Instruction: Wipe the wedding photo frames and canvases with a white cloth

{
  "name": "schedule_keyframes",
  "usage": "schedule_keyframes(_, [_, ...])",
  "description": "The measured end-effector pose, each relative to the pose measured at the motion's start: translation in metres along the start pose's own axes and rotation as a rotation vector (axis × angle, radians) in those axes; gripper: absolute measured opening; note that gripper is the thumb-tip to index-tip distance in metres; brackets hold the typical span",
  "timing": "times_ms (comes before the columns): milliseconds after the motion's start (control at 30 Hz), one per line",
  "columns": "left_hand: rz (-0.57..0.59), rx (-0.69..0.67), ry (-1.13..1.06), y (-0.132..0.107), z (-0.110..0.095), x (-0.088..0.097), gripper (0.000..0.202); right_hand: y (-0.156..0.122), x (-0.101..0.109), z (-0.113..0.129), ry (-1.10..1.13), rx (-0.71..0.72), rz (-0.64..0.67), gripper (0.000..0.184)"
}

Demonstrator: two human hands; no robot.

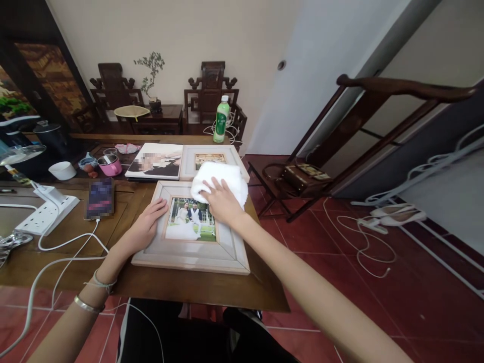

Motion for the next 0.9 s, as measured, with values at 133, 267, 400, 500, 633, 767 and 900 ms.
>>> schedule_keyframes(133, [-0.013, 0.017, -0.009, 0.003, -0.001, -0.001, 0.056, -0.028, 0.006, 0.015, 0.067, 0.112, 0.092, 0.056])
schedule_keyframes(267, [-0.020, 0.044, -0.011, 0.005, -0.001, -0.001, 0.054, -0.080, 0.037, 0.038, 0.165, 0.158, 0.224, 0.056])
schedule_keyframes(400, [-0.022, 0.027, 0.011, 0.004, -0.001, -0.002, 0.054, -0.117, 0.069, 0.047, 0.251, 0.137, 0.433, 0.060])
schedule_keyframes(500, [-0.046, 0.012, 0.015, 0.002, 0.000, -0.004, 0.055, -0.127, 0.073, 0.046, 0.318, 0.122, 0.501, 0.063])
schedule_keyframes(633, [-0.050, 0.008, 0.001, 0.001, 0.000, -0.004, 0.055, -0.107, 0.049, 0.039, 0.300, 0.061, 0.376, 0.065])
schedule_keyframes(767, [-0.034, 0.014, -0.008, 0.001, -0.001, -0.003, 0.056, -0.058, 0.018, 0.017, 0.194, 0.019, 0.190, 0.064])
schedule_keyframes(900, [-0.053, 0.010, -0.007, 0.001, -0.002, -0.002, 0.057, -0.015, 0.002, -0.002, 0.081, -0.009, 0.005, 0.062])
Point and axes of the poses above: each hand's wrist, its own y-axis towards the middle knuckle, its own x-axis out of the back of the hand, z = x × y, the point moved 2 cm from there along y, towards the middle knuckle, and after that the axes turned 14 degrees about -x, right-handed, at the moved point
